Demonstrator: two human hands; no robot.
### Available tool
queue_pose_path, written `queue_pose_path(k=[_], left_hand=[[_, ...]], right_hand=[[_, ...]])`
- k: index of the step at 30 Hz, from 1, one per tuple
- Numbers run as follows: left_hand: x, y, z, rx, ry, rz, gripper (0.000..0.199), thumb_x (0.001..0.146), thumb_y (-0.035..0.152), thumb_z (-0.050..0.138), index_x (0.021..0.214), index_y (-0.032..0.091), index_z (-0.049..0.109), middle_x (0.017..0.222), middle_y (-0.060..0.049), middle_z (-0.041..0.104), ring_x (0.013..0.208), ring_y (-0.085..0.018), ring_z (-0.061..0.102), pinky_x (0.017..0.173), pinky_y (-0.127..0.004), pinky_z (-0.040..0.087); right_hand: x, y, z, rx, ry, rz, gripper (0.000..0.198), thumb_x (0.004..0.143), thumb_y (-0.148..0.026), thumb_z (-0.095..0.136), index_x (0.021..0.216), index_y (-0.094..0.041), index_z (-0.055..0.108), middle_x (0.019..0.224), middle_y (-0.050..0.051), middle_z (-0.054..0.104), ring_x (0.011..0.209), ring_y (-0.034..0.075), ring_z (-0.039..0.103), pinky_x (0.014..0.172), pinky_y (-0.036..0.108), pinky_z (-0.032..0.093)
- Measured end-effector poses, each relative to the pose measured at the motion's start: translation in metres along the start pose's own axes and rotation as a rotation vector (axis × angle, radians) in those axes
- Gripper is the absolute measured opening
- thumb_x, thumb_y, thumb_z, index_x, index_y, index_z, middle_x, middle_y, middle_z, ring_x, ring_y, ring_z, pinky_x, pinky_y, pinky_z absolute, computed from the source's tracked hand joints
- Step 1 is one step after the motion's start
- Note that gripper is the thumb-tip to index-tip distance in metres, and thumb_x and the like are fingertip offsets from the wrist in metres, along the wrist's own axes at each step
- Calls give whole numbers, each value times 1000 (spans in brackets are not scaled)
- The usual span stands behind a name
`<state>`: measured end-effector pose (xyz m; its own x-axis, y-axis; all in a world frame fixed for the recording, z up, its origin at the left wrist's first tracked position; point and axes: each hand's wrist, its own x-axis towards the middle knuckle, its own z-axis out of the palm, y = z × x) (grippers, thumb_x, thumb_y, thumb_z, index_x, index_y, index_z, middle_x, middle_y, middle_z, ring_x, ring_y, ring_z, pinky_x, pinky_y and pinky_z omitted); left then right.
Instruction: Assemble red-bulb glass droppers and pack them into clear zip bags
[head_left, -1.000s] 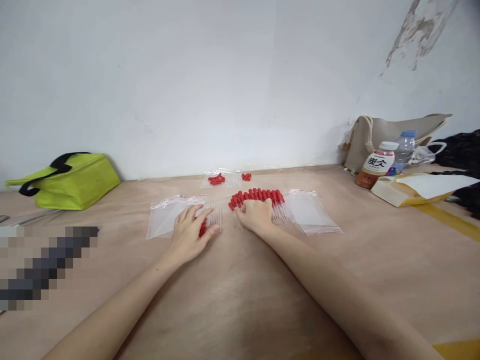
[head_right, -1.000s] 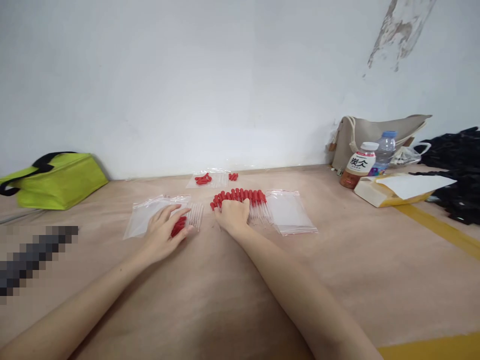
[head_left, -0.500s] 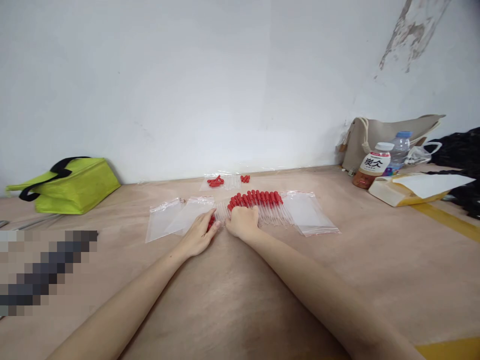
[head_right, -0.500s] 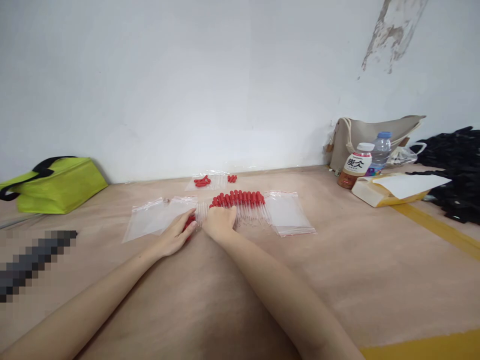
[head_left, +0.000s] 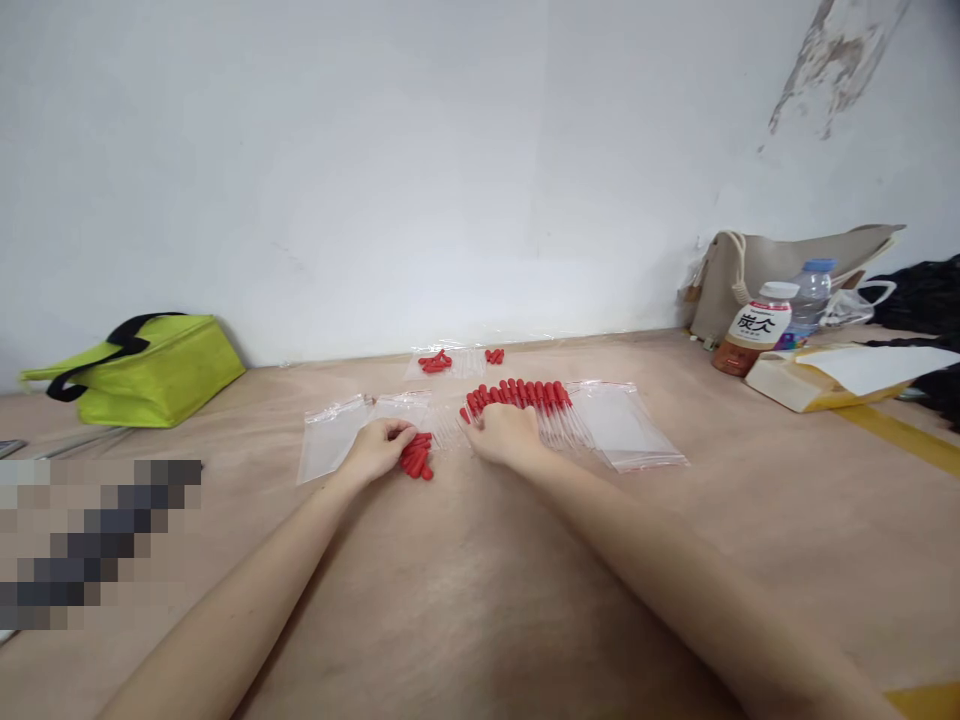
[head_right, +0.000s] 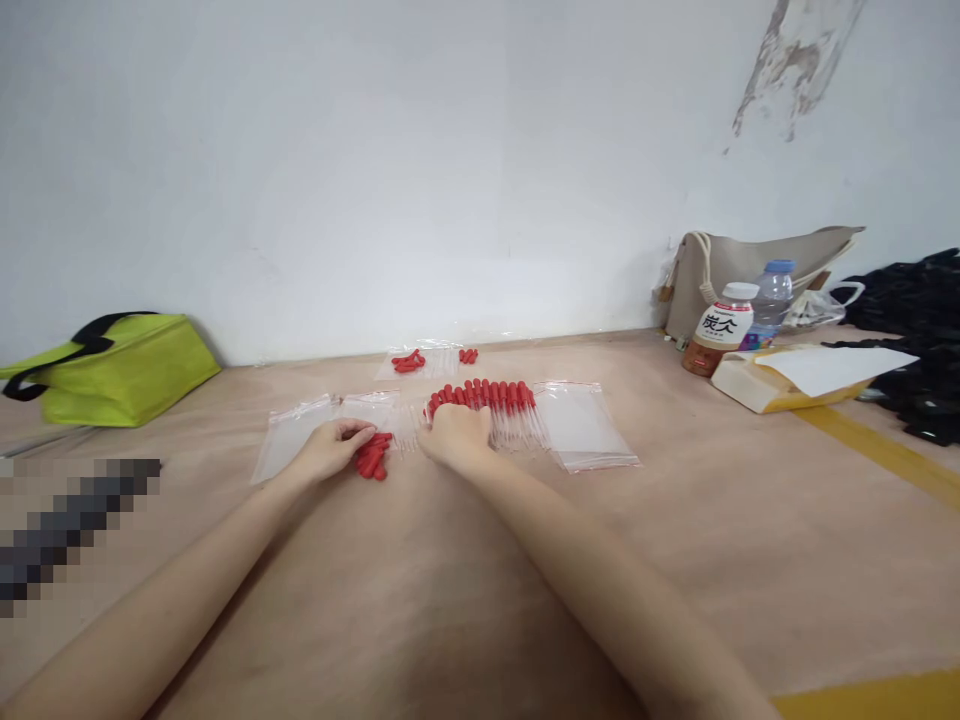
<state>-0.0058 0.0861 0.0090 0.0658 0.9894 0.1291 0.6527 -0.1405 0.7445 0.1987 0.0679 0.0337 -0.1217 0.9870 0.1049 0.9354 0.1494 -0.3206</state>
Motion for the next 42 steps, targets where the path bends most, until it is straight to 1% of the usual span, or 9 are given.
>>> queue_pose_path(k=[5,10,13,16,18,21,25,36,42], left_hand=[[2,-1,1,26,12,4,25,65,39,59,69,15,65,66,-4,67,61,-20,60,58,-28,43],[-2,10,-3,69,214,91,22,70,39,55,76,17,59,78,-4,63,74,-19,57,67,-29,42],[-26,32,8,-22,257,192,23,75,39,52,80,17,56,77,-2,61,70,-15,56,64,-26,43],[-60,52,35,-256,42,192,23,77,37,53,87,16,53,69,-1,59,62,-13,56,57,-24,45],[-76,57,54,-348,-84,216,24,78,34,53,94,16,52,77,-3,62,69,-14,60,65,-27,48],[-85,55,70,-339,-224,241,27,82,30,49,104,16,54,87,-6,64,80,-16,62,76,-31,49],[-79,49,70,-263,-217,286,24,84,29,48,99,16,60,93,-7,64,83,-18,62,77,-32,49],[-80,49,69,-175,-195,310,26,82,33,51,99,16,60,85,-5,66,76,-17,60,69,-29,48],[-84,57,63,-132,-216,439,19,85,26,48,90,17,64,85,-4,63,78,-14,57,71,-26,44]], right_hand=[[-43,64,-2,155,177,-200,19,83,-23,38,79,-16,56,75,5,63,69,17,56,64,27,35],[-70,106,11,372,329,-267,22,86,-24,36,100,-16,51,78,5,62,72,17,56,66,27,41],[-74,107,12,435,391,-305,25,87,-23,34,105,-18,50,87,6,62,80,17,57,73,29,43],[-76,103,12,455,369,-336,20,87,-23,35,96,-19,52,88,6,61,82,17,56,73,29,43],[-78,101,13,460,329,-346,17,87,-23,36,94,-19,50,84,5,60,78,16,55,70,28,42],[-82,99,12,461,278,-393,15,87,-24,37,90,-20,51,79,3,59,73,15,54,67,28,41],[-86,93,9,467,265,-439,16,88,-25,38,88,-20,53,79,3,60,74,15,54,68,28,41],[-90,88,6,339,162,-497,14,87,-24,40,80,-21,53,73,1,61,68,14,53,71,29,37],[-88,93,3,331,102,-552,20,88,-24,39,86,-22,59,75,0,64,69,14,54,74,30,33]])
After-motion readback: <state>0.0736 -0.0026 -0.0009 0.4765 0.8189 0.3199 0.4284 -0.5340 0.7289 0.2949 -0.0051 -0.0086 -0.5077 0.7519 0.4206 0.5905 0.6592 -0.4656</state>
